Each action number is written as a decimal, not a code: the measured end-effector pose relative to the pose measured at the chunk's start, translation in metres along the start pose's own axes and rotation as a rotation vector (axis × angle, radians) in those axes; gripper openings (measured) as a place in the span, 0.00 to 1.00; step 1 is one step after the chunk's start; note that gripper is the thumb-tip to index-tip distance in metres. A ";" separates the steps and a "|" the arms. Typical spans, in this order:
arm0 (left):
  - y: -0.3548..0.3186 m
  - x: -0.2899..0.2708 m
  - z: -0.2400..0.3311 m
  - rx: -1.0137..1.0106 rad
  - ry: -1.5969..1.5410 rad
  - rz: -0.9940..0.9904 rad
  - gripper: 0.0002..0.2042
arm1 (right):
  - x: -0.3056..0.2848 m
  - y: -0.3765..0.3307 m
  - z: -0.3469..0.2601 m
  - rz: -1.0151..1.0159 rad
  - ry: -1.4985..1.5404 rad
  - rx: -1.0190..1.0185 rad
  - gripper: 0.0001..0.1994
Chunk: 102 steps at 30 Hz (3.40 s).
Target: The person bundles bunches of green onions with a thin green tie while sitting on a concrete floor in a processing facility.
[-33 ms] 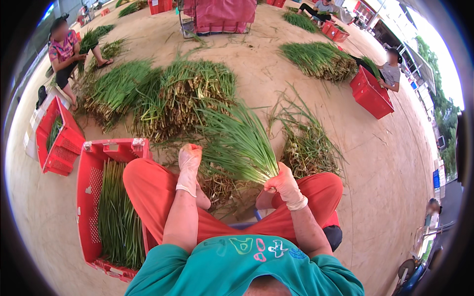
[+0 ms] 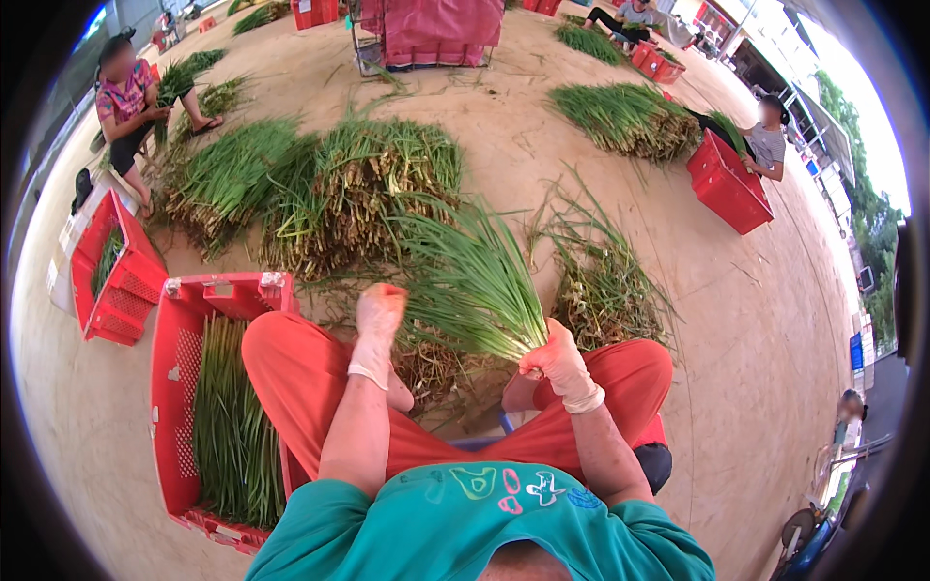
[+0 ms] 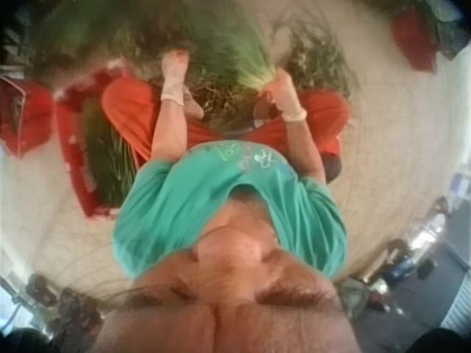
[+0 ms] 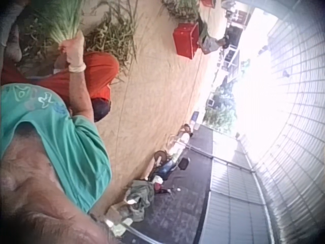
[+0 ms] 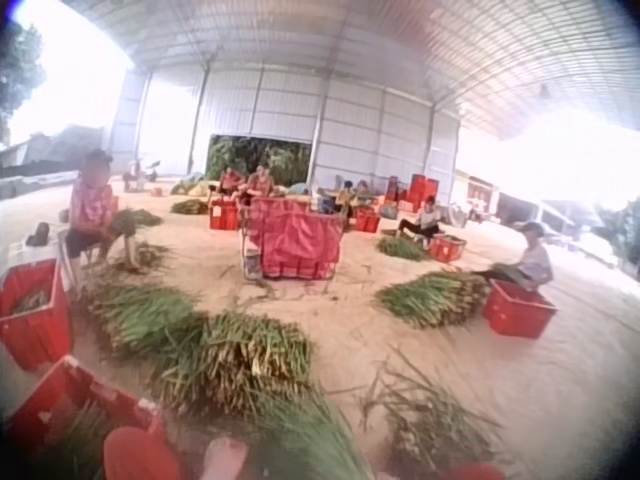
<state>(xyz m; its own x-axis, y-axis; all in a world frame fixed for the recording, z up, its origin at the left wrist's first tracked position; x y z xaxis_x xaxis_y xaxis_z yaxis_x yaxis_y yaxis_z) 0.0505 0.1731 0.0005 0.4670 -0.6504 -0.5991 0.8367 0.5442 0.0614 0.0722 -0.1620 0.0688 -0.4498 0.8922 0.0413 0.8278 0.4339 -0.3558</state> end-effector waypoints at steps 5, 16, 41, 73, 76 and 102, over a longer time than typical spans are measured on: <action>-0.054 0.054 0.108 0.208 -0.117 -0.332 0.16 | -0.001 -0.004 -0.005 0.022 -0.084 -0.016 0.24; -0.006 0.028 0.005 0.016 0.183 0.082 0.12 | 0.004 -0.032 -0.068 -0.057 -0.013 0.003 0.24; -0.117 0.107 0.116 -0.481 -1.528 -0.836 0.13 | 0.051 -0.011 -0.025 -0.187 0.052 -0.110 0.27; -0.026 0.032 0.049 0.053 -0.029 -0.138 0.09 | 0.023 -0.009 0.020 -0.094 0.034 0.124 0.18; -0.008 -0.003 0.010 0.057 -0.231 0.130 0.05 | 0.016 -0.001 0.022 -0.038 -0.203 0.093 0.14; -0.024 0.027 0.047 0.166 0.195 0.141 0.05 | 0.019 0.006 0.028 0.137 -1.010 -0.112 0.10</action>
<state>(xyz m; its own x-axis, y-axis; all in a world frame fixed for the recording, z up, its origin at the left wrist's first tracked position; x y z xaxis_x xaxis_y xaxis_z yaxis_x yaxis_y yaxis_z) 0.0559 0.1177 0.0202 0.5320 -0.4517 -0.7162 0.8100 0.5178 0.2751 0.0590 -0.1456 0.0414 -0.3785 0.4345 -0.8173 0.8966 0.3913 -0.2072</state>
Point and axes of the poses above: each hand's wrist, its own y-axis towards the middle knuckle, its own x-axis out of the palm, z = x × y, the point moved 8 cm from there along y, towards the middle knuckle, and after that the axes turned 2 degrees about -z, right-handed, at the moved point
